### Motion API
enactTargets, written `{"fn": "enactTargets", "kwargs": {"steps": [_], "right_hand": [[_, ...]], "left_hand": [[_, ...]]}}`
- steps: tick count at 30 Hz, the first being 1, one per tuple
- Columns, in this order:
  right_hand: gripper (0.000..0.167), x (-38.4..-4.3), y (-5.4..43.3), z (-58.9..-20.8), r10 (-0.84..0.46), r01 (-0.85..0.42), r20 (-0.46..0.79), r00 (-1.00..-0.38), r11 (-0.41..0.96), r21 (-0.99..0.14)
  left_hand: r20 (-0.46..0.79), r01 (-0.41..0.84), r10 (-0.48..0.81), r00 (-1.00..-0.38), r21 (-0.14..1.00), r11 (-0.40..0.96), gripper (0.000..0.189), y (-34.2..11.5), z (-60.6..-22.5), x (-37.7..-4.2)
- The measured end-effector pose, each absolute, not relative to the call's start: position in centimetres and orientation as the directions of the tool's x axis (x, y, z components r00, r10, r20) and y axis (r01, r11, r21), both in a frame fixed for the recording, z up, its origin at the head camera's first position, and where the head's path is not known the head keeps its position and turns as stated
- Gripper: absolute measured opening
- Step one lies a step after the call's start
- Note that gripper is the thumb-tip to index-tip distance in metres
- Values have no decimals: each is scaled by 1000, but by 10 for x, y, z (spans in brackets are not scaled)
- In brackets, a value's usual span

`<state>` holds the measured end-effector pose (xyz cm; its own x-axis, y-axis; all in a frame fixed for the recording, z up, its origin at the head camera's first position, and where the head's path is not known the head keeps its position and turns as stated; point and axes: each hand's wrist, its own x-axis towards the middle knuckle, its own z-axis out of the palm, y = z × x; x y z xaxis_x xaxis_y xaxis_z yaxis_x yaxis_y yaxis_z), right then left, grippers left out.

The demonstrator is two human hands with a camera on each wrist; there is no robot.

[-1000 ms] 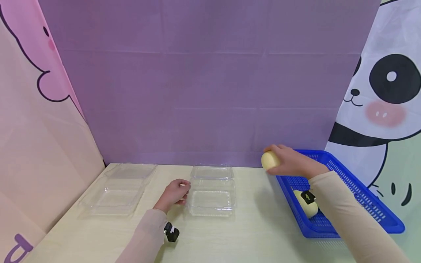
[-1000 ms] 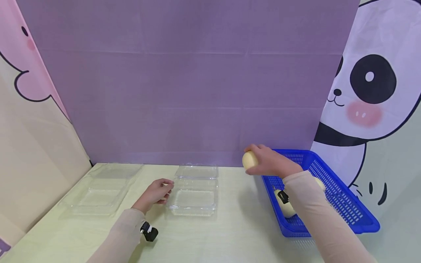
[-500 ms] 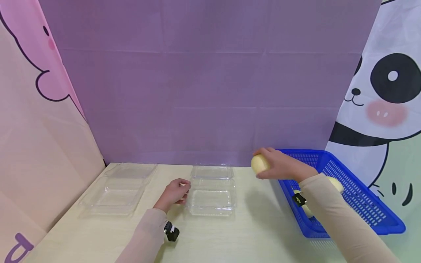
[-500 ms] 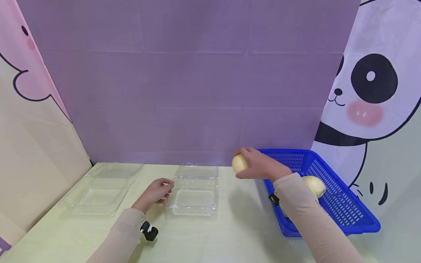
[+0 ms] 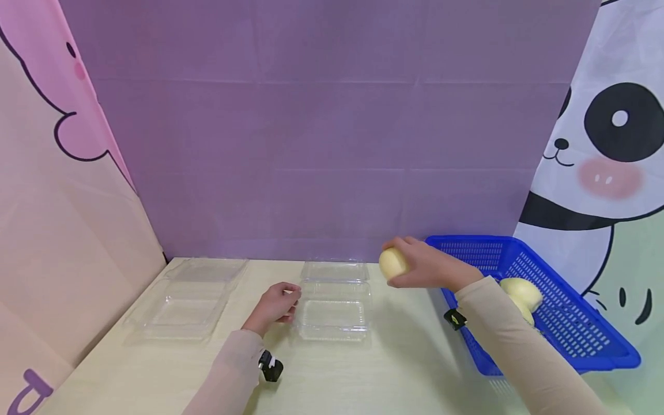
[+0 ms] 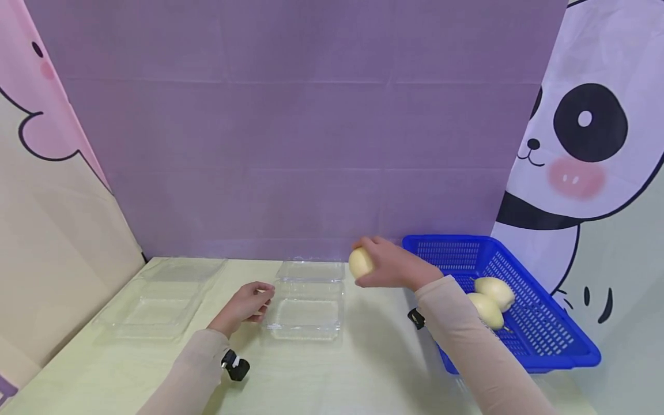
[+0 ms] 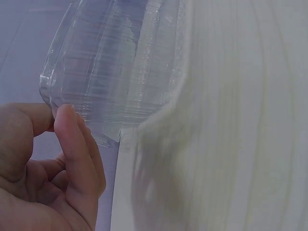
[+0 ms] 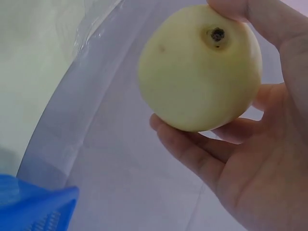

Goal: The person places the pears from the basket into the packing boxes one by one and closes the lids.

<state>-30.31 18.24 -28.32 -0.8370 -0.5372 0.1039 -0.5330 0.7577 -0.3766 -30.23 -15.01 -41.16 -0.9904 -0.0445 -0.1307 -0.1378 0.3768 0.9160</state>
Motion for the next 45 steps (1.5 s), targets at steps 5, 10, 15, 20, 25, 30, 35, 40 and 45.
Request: {"fn": "enactTargets", "kwargs": {"steps": [5,10,15,20,25,30,35,40,45], "right_hand": [[62,-302,169,-289,-585,-594,154,-797,707,-384],[61,-303,156,-295,-613,-633,191,-767,672,-385],[61,-304,146,-302,-626,-650,207,-752,652,-391],[63,-305,136,-307,-645,-676,226,-730,629,-384],[64,-305,127,-312,-658,-687,229,-718,614,-388],[64,-304,119,-318,-663,-693,241,-709,591,-412],[64,-303,112,-326,-667,-691,236,-707,578,-435],[65,-305,104,-337,-648,-659,227,-727,566,-495],[66,-308,96,-352,-636,-645,234,-736,550,-531]], "left_hand": [[-130,-138,-46,-990,915,380,32,-151,-411,-302],[-137,-148,-56,-989,910,388,32,-150,-411,-302],[-139,-149,-55,-989,910,388,31,-149,-411,-301],[-134,-143,-51,-990,911,386,31,-149,-411,-300],[-127,-135,-47,-991,913,384,31,-150,-413,-300],[-126,-136,-50,-991,914,382,31,-150,-413,-300],[-125,-134,-47,-991,916,377,31,-149,-413,-299],[-121,-131,-50,-991,919,373,30,-150,-412,-300],[-125,-136,-53,-991,913,386,32,-149,-412,-301]]}}
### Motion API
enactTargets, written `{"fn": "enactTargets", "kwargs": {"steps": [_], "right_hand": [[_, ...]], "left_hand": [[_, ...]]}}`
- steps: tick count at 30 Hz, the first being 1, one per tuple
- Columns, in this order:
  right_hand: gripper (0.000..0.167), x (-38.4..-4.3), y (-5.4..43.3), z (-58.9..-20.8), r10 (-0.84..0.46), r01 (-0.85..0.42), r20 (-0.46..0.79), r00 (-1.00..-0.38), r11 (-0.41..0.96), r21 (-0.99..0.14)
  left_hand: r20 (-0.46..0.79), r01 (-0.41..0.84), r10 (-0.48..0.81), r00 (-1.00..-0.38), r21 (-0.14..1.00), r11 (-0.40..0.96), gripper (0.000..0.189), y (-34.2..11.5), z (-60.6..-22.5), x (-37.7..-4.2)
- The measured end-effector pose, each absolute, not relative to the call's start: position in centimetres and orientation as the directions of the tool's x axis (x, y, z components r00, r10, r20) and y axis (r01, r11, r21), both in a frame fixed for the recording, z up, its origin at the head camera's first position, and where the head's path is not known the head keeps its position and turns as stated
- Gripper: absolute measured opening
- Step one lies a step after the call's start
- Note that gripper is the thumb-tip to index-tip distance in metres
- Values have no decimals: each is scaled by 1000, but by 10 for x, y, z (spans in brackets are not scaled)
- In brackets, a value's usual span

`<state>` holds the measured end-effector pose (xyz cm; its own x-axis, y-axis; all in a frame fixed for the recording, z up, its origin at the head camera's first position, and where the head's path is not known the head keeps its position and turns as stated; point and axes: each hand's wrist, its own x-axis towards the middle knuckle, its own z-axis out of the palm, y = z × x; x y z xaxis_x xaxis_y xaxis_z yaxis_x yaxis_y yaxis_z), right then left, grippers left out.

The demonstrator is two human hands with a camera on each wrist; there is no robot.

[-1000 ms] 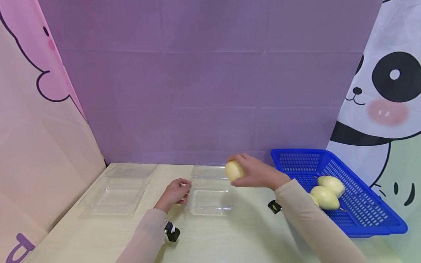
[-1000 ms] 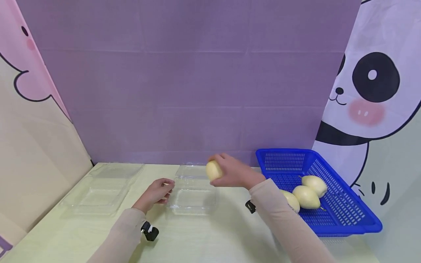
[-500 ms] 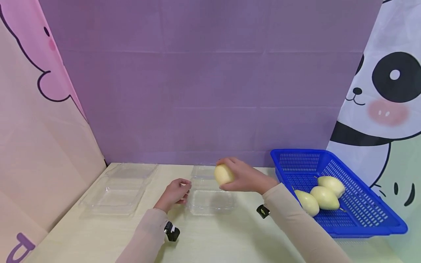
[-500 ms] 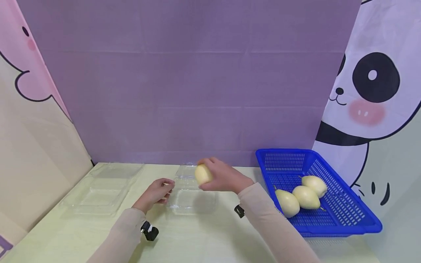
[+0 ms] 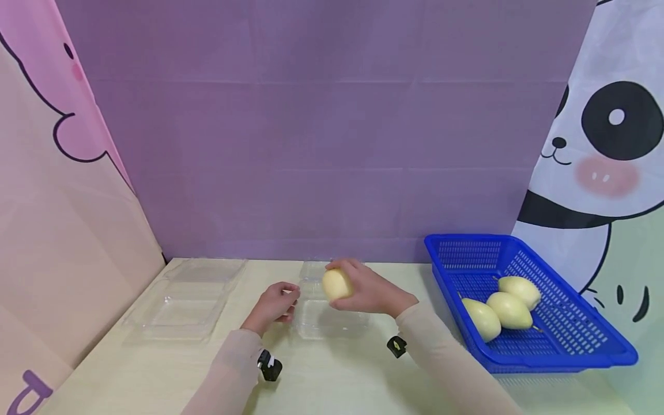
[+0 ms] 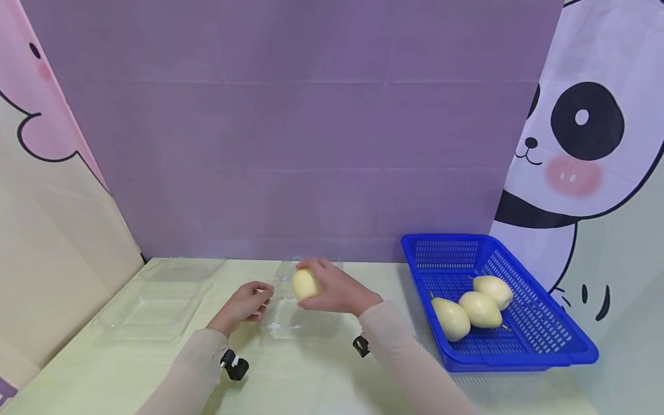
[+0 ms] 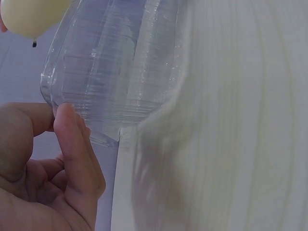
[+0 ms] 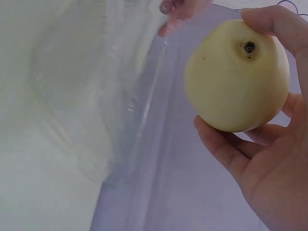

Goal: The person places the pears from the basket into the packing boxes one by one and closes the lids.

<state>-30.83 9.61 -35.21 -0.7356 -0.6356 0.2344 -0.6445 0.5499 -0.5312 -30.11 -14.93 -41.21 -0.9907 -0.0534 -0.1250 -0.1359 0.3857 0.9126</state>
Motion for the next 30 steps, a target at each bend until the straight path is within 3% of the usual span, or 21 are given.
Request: {"fn": "enactTargets", "kwargs": {"steps": [14,30], "right_hand": [[68,-314,82,-376,-610,-602,239,-756,503,-620],[69,-318,60,-399,-621,-548,155,-768,513,-661]], "left_hand": [[-124,-138,-61,-990,920,366,31,-148,-413,-303],[-117,-130,-59,-991,916,380,32,-148,-413,-303]]}}
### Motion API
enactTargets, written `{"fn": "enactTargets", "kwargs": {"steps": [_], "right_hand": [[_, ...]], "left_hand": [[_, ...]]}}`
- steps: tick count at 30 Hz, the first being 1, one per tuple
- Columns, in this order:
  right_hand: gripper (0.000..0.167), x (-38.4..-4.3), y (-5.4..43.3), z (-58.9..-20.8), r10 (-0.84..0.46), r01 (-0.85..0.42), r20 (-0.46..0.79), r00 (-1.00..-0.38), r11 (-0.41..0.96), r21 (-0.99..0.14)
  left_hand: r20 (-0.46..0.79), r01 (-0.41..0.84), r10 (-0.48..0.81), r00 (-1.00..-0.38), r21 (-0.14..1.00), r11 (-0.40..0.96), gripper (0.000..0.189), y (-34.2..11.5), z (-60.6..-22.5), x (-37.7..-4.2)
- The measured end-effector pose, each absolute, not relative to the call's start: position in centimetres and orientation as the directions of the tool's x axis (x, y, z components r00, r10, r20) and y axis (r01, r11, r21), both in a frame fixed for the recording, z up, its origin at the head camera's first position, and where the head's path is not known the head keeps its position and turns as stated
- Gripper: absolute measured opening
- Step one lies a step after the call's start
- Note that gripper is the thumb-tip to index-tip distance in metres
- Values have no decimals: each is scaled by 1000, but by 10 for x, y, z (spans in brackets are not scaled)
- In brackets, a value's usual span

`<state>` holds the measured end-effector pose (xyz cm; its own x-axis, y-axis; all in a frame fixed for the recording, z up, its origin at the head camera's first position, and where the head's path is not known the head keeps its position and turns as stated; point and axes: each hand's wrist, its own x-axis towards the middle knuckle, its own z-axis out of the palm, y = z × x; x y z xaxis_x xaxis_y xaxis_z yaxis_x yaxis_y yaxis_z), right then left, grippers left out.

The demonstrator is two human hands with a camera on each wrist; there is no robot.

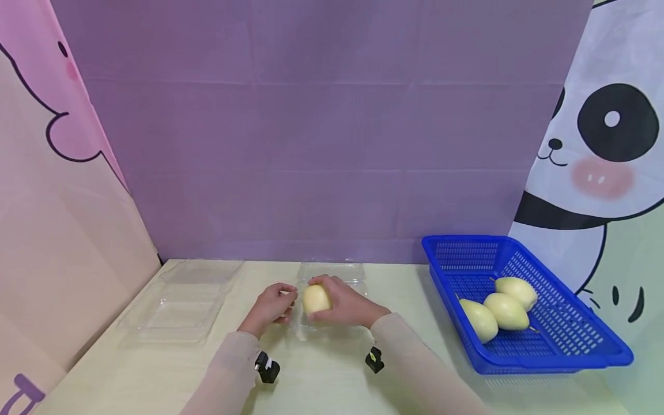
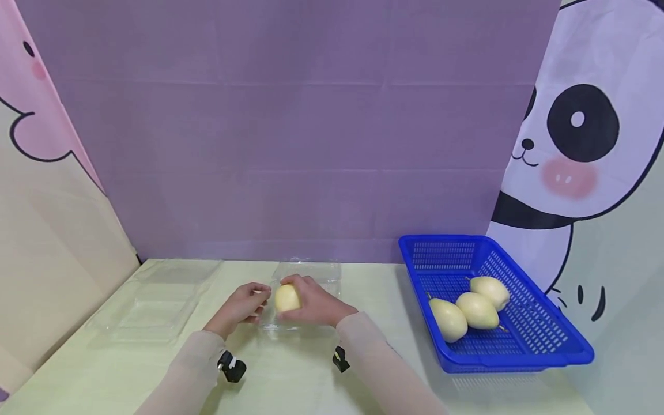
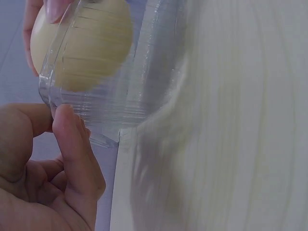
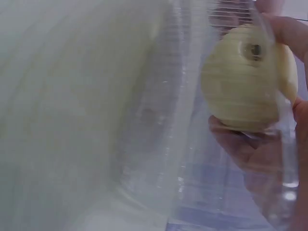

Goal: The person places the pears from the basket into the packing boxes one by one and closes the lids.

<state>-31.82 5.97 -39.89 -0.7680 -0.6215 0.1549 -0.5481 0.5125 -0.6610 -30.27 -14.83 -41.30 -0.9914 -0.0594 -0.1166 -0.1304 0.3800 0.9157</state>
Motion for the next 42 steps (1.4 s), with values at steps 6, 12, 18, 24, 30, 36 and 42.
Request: {"fn": "enactTargets", "kwargs": {"steps": [6,12,18,24,30,36,42], "right_hand": [[67,-318,55,-403,-614,-530,154,-774,495,-689],[64,-318,52,-404,-614,-510,140,-776,481,-713],[63,-321,52,-409,-628,-541,154,-763,490,-683],[61,-323,52,-411,-651,-574,168,-741,483,-661],[50,-323,52,-411,-668,-573,149,-730,478,-665],[44,-324,52,-409,-668,-560,135,-731,475,-679],[49,-324,51,-409,-672,-563,127,-730,484,-670]], "left_hand": [[-111,-124,-56,-992,917,380,32,-148,-412,-303],[-107,-119,-52,-993,918,378,31,-149,-412,-303],[-109,-114,-35,-993,917,382,32,-149,-412,-302],[-102,-109,-37,-994,916,385,33,-149,-411,-302],[-113,-119,-37,-993,913,391,34,-150,-412,-302],[-118,-126,-45,-992,908,400,35,-149,-411,-302],[-118,-123,-39,-992,911,393,33,-150,-412,-302]]}}
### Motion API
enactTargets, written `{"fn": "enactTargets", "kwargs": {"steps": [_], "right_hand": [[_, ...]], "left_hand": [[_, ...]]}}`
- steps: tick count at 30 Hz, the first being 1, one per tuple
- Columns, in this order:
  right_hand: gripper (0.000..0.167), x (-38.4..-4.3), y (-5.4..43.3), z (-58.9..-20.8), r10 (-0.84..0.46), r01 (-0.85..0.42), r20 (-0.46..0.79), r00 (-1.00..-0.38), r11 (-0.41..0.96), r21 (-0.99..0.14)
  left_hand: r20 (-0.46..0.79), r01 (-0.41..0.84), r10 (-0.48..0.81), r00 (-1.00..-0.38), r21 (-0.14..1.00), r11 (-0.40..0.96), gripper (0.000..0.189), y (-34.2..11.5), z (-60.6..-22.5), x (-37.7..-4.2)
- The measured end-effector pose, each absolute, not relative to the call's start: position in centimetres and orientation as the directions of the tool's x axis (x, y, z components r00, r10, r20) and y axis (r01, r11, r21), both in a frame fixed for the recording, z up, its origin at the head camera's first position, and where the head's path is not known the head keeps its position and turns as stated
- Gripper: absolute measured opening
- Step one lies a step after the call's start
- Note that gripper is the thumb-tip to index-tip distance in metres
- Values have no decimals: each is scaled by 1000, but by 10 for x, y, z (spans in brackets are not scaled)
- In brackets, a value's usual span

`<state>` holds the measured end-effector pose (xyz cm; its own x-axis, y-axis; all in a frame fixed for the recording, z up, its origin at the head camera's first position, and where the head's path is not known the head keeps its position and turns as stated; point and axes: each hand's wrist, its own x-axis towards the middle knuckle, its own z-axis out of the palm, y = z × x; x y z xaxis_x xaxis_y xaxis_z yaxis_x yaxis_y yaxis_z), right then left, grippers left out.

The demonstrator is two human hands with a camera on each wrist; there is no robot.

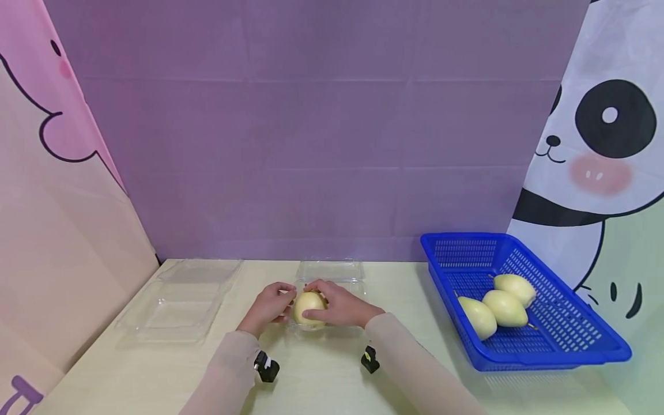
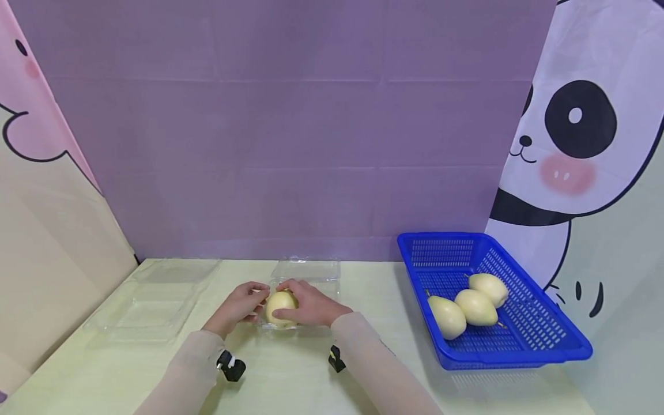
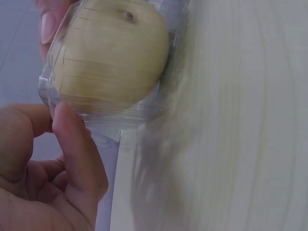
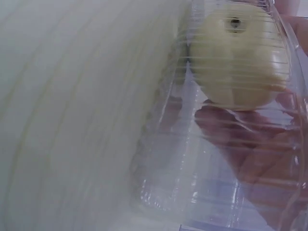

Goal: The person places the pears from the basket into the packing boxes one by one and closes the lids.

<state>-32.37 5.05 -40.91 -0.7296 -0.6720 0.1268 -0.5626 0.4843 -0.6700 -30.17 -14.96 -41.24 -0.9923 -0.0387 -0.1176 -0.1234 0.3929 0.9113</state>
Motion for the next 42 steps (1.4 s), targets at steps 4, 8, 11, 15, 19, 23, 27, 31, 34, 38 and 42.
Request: {"fn": "enactTargets", "kwargs": {"steps": [4,8,11,15,19,23,27,31,34,38,42], "right_hand": [[53,-324,51,-410,-672,-549,105,-733,494,-674],[54,-324,52,-409,-671,-559,103,-734,510,-653],[56,-323,52,-407,-671,-575,110,-733,525,-628],[59,-321,52,-403,-665,-578,107,-739,545,-607],[60,-320,53,-400,-660,-567,98,-745,550,-613],[61,-319,55,-397,-658,-561,90,-747,552,-617],[61,-317,58,-392,-657,-553,77,-750,558,-619],[63,-317,62,-387,-656,-549,65,-752,569,-612],[63,-317,66,-380,-656,-553,62,-753,578,-601],[59,-318,73,-368,-659,-573,71,-749,590,-569],[56,-318,79,-355,-658,-589,87,-748,597,-546]], "left_hand": [[-114,-117,-30,-993,919,375,33,-150,-414,-303],[-105,-104,-18,-994,933,345,33,-150,-415,-304],[-113,-111,-16,-994,932,345,34,-150,-414,-305],[-117,-117,-19,-993,932,344,34,-150,-415,-305],[-109,-110,-22,-994,934,339,33,-150,-416,-305],[-114,-115,-22,-993,933,342,34,-149,-416,-305],[-122,-121,-19,-992,935,334,33,-149,-415,-304],[-119,-119,-22,-993,934,336,33,-149,-415,-304],[-120,-123,-31,-992,929,348,33,-149,-415,-304],[-118,-123,-35,-992,930,347,33,-149,-414,-303],[-111,-114,-29,-993,934,338,33,-149,-412,-302]]}}
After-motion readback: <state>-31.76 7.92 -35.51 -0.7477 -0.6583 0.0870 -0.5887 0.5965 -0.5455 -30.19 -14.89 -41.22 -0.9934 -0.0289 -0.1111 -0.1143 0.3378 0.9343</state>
